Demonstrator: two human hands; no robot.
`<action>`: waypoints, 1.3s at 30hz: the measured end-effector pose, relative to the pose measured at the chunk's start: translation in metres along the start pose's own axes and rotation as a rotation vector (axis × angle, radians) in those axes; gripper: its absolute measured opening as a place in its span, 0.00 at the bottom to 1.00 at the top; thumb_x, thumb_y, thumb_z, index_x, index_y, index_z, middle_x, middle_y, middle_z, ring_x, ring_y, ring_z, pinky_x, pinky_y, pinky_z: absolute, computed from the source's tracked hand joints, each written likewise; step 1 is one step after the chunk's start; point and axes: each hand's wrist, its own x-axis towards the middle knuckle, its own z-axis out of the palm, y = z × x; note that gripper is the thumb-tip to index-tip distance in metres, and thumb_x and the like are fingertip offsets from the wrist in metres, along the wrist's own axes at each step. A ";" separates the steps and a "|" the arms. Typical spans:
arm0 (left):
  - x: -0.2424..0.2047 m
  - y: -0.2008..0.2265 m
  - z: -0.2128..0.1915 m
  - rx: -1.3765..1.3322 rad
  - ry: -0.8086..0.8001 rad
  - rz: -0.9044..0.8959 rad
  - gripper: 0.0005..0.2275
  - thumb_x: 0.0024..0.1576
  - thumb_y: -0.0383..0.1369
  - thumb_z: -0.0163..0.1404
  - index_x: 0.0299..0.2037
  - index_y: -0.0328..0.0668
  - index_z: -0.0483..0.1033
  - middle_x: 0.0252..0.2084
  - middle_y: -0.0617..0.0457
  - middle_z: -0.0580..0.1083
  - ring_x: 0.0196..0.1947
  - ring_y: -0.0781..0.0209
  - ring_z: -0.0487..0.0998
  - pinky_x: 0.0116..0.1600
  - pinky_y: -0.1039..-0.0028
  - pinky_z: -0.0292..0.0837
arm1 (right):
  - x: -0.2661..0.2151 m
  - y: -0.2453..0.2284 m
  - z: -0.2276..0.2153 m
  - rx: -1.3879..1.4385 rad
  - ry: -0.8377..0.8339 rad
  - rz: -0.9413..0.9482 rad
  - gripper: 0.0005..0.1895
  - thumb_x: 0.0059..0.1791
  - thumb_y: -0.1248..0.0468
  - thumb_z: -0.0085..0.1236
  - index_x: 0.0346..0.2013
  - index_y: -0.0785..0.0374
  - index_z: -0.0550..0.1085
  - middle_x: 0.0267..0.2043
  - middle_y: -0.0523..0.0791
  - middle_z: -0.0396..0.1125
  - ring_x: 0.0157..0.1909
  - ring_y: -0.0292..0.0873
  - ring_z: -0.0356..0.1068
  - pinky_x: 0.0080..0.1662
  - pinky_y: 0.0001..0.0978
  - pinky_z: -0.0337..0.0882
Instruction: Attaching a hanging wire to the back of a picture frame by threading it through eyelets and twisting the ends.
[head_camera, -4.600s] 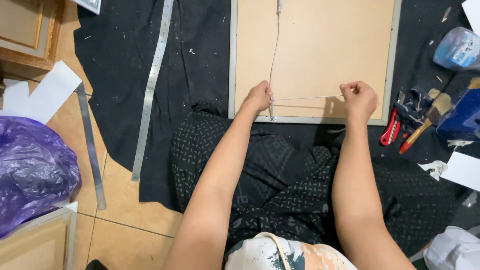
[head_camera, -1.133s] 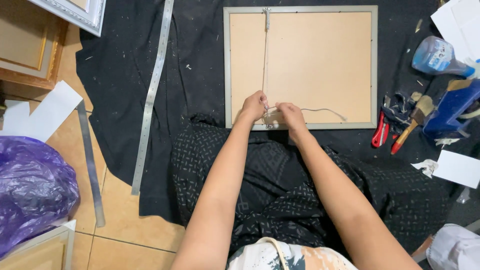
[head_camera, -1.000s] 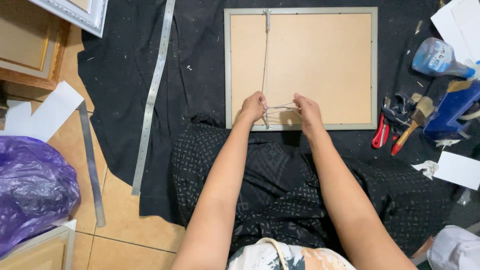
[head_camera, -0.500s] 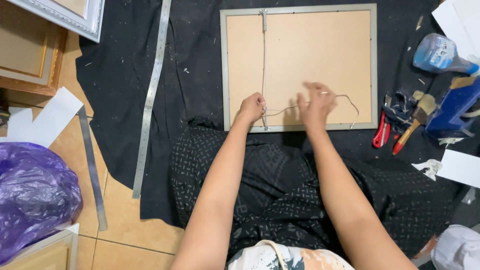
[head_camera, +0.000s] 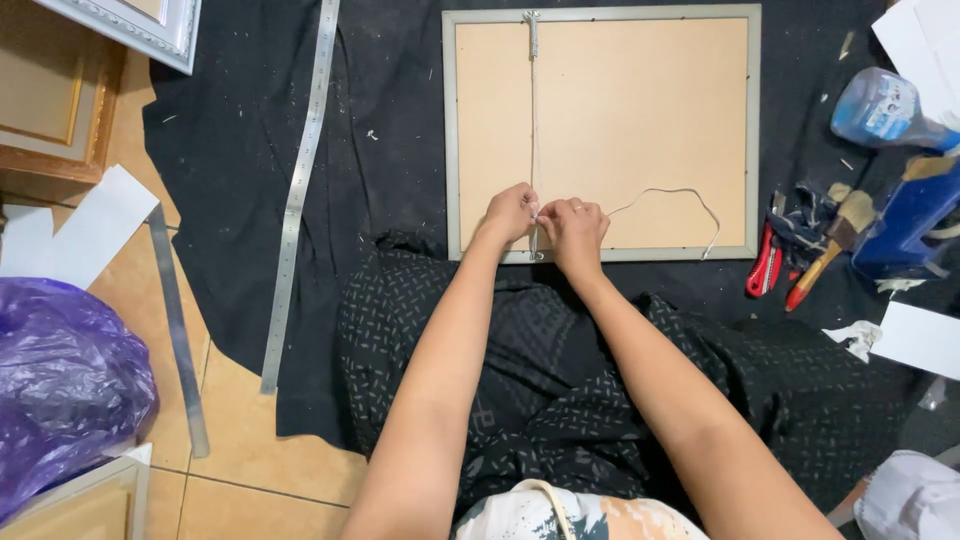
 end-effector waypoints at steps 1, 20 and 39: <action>0.001 -0.001 0.000 -0.006 -0.001 -0.006 0.04 0.60 0.34 0.52 0.42 0.54 0.79 0.32 0.54 0.82 0.38 0.59 0.85 0.53 0.65 0.78 | -0.001 -0.003 -0.002 -0.003 0.024 0.028 0.09 0.50 0.49 0.64 0.38 0.43 0.73 0.37 0.32 0.65 0.54 0.42 0.61 0.59 0.44 0.55; -0.033 0.034 -0.029 0.023 -0.003 -0.073 0.04 0.63 0.36 0.49 0.43 0.59 0.77 0.46 0.51 0.79 0.55 0.49 0.80 0.58 0.62 0.74 | 0.001 0.004 0.023 0.753 -0.300 0.623 0.11 0.45 0.50 0.61 0.41 0.41 0.83 0.37 0.38 0.76 0.46 0.37 0.69 0.50 0.30 0.67; -0.032 0.030 -0.024 -0.036 -0.027 -0.042 0.04 0.63 0.35 0.48 0.44 0.56 0.76 0.43 0.49 0.81 0.49 0.51 0.83 0.57 0.61 0.76 | -0.006 0.007 0.004 0.569 -0.237 0.403 0.11 0.43 0.52 0.68 0.36 0.50 0.82 0.33 0.40 0.75 0.42 0.38 0.72 0.46 0.32 0.71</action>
